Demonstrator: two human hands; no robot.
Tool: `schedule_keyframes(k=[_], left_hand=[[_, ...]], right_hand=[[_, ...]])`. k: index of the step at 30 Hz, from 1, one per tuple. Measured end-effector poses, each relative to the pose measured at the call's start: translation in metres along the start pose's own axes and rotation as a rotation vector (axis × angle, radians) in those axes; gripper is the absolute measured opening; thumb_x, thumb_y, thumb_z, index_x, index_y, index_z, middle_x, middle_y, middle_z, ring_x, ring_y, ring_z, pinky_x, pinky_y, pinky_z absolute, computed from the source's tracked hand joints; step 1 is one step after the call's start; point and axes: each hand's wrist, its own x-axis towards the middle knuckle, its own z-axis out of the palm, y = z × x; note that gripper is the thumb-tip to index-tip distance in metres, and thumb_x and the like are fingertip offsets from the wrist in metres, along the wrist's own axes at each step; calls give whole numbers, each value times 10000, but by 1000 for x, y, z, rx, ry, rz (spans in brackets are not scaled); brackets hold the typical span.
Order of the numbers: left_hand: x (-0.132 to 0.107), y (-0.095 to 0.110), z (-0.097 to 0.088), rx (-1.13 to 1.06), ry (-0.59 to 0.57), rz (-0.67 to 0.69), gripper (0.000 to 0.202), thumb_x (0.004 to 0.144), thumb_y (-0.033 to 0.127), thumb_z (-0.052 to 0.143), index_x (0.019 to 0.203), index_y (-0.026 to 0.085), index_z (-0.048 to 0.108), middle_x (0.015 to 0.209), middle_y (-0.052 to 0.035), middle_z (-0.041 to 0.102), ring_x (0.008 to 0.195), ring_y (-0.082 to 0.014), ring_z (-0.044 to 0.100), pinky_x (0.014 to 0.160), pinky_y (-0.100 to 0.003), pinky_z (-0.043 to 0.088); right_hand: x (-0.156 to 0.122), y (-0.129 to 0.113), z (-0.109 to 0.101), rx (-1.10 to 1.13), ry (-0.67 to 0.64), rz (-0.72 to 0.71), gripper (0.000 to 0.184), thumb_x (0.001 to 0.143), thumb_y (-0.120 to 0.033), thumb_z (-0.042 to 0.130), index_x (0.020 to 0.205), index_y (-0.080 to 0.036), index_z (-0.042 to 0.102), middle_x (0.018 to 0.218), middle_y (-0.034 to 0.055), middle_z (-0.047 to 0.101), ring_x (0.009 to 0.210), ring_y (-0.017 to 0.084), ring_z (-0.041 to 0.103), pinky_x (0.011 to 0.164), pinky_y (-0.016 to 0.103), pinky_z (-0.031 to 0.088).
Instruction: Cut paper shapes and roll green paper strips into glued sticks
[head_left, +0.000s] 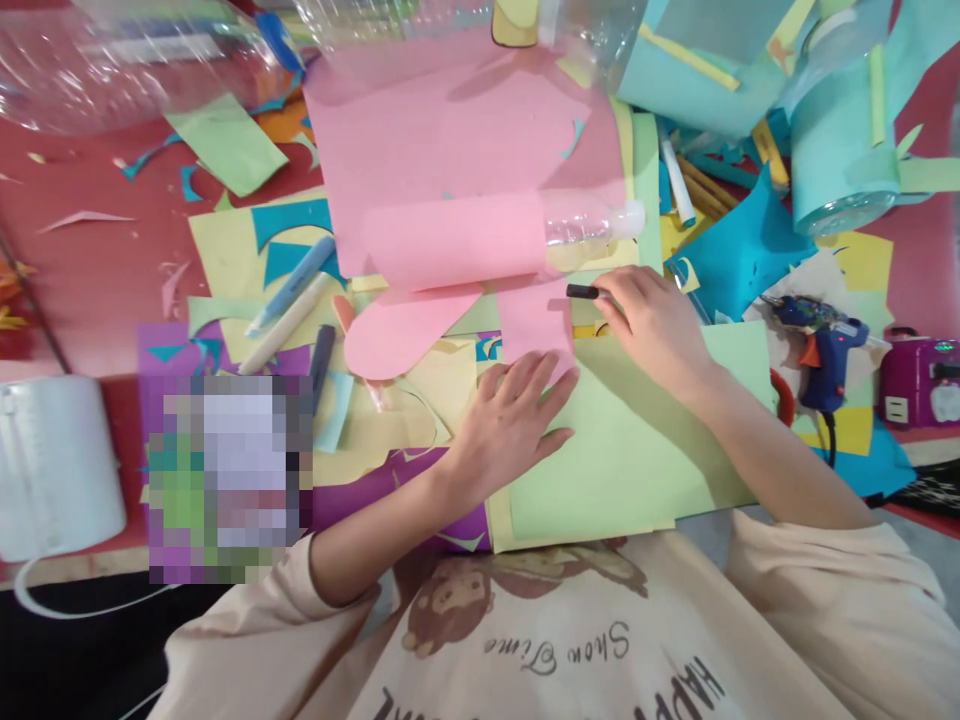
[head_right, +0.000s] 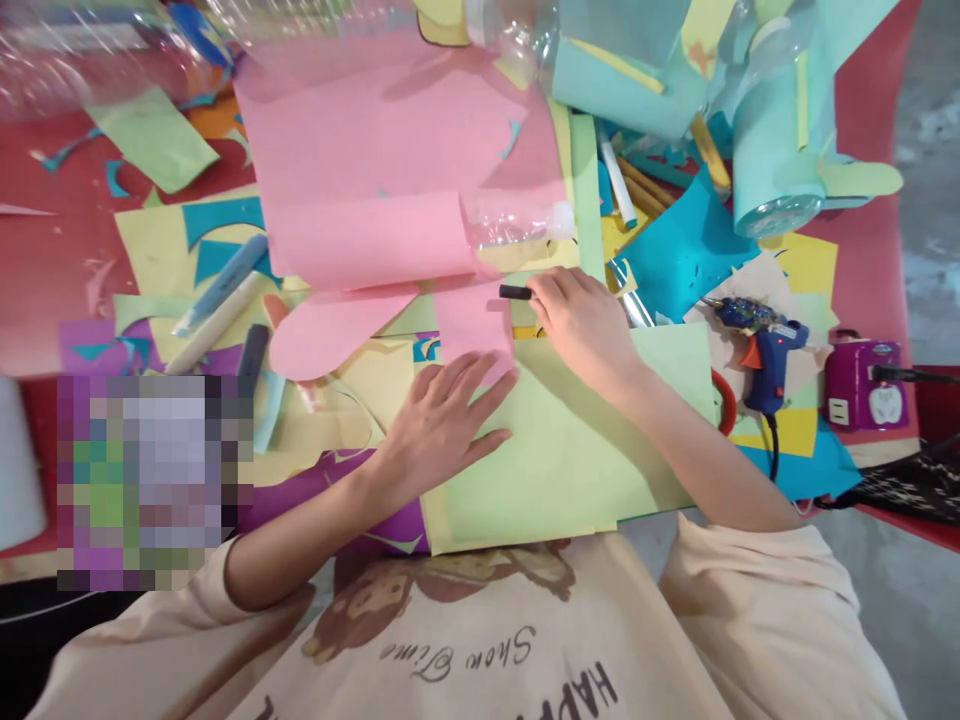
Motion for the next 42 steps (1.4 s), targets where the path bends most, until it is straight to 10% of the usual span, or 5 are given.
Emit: schedule_keyframes(k=[27, 42], left_hand=[[0, -1, -1, -6, 15, -13, 471, 896, 434, 490, 1297, 187, 503, 1332, -126, 539, 1212, -295, 482, 907, -419, 398], [0, -1, -3, -36, 7, -17, 473, 901, 408, 485, 1310, 170, 497, 1304, -156, 540, 1184, -306, 492, 905, -441, 415]], right_hand=[[1, -12, -16, -181, -319, 108, 332, 990, -348, 284, 1133, -182, 534, 873, 66, 704, 616, 167, 600, 486, 277, 195], [31, -5, -20, 114, -64, 60, 495, 951, -479, 350, 1344, -185, 412, 726, 53, 660, 685, 208, 639, 607, 300, 430]])
